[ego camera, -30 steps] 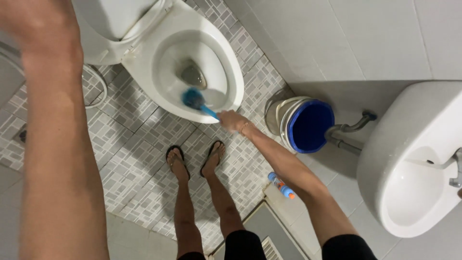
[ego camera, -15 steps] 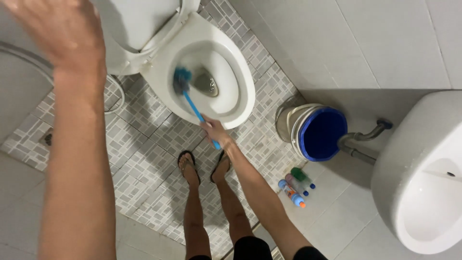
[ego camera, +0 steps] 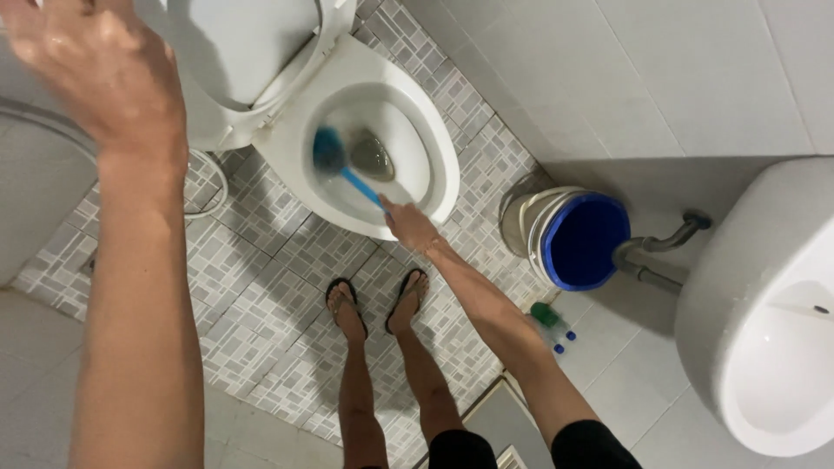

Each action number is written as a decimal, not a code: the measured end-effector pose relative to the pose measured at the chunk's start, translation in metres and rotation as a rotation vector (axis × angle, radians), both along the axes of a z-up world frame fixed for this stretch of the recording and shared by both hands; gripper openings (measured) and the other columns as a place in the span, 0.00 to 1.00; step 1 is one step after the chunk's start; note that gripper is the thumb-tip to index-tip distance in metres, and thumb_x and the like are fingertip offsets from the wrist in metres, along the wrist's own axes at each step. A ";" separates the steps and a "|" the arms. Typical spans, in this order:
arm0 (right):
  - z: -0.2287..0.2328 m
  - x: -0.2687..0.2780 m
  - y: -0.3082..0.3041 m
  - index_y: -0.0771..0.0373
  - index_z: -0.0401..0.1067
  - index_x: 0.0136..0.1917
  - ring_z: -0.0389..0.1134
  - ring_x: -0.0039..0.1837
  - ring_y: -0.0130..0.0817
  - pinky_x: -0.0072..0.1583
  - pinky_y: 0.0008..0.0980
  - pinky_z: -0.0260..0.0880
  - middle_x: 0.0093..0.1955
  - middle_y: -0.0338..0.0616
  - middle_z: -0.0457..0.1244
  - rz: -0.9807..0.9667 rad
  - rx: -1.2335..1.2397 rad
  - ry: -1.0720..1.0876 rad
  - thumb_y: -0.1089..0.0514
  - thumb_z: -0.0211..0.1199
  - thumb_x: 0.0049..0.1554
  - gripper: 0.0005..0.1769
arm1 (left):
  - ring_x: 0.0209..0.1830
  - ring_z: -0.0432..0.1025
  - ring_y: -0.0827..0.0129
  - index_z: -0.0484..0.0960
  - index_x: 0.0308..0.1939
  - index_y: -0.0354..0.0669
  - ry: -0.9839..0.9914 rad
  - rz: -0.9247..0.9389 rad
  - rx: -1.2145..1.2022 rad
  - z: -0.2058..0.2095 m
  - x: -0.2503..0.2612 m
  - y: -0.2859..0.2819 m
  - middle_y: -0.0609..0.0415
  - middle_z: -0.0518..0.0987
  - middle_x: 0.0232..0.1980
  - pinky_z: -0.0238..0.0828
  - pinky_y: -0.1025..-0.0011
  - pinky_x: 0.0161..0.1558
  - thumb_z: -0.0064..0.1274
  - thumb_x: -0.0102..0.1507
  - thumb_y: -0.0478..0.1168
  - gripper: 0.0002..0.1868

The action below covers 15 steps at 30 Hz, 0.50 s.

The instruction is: The person scrubs their hands with a small brush at a sink before using a toilet brush to clean the inside of a toilet bowl.

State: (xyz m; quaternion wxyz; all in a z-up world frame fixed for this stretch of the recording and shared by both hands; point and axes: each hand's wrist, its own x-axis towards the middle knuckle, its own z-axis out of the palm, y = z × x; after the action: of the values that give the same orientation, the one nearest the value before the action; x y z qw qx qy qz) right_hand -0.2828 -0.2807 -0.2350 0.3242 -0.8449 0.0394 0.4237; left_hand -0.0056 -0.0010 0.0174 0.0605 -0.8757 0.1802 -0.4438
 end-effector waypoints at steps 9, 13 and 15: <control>-0.056 -0.027 -0.020 0.57 0.62 0.78 0.70 0.42 0.37 0.47 0.40 0.66 0.54 0.46 0.72 -0.635 0.009 -0.318 0.54 0.53 0.64 0.29 | 0.40 0.73 0.68 0.84 0.43 0.54 0.009 0.099 0.091 -0.024 0.001 0.013 0.65 0.78 0.50 0.72 0.71 0.34 0.50 0.38 0.20 0.33; -0.052 -0.082 -0.017 0.62 0.65 0.75 0.67 0.66 0.36 0.68 0.32 0.61 0.67 0.46 0.66 -0.846 0.046 -0.495 0.57 0.53 0.64 0.26 | 0.33 0.70 0.71 0.81 0.43 0.55 0.048 0.085 0.054 -0.023 0.003 0.014 0.65 0.76 0.46 0.68 0.77 0.32 0.46 0.39 0.20 0.33; -0.041 -0.122 -0.001 0.63 0.66 0.75 0.70 0.59 0.35 0.62 0.32 0.66 0.64 0.46 0.69 -0.894 0.001 -0.491 0.56 0.52 0.64 0.27 | 0.37 0.72 0.71 0.83 0.46 0.55 0.086 0.057 0.024 -0.039 0.005 0.021 0.66 0.78 0.49 0.71 0.77 0.35 0.46 0.40 0.20 0.35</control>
State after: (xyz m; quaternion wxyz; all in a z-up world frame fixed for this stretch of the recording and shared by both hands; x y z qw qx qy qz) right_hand -0.4049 -0.2820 -0.2761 0.4738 -0.8200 0.3194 0.0325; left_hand -0.0011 0.0196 -0.0217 0.0759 -0.8980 0.1628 -0.4018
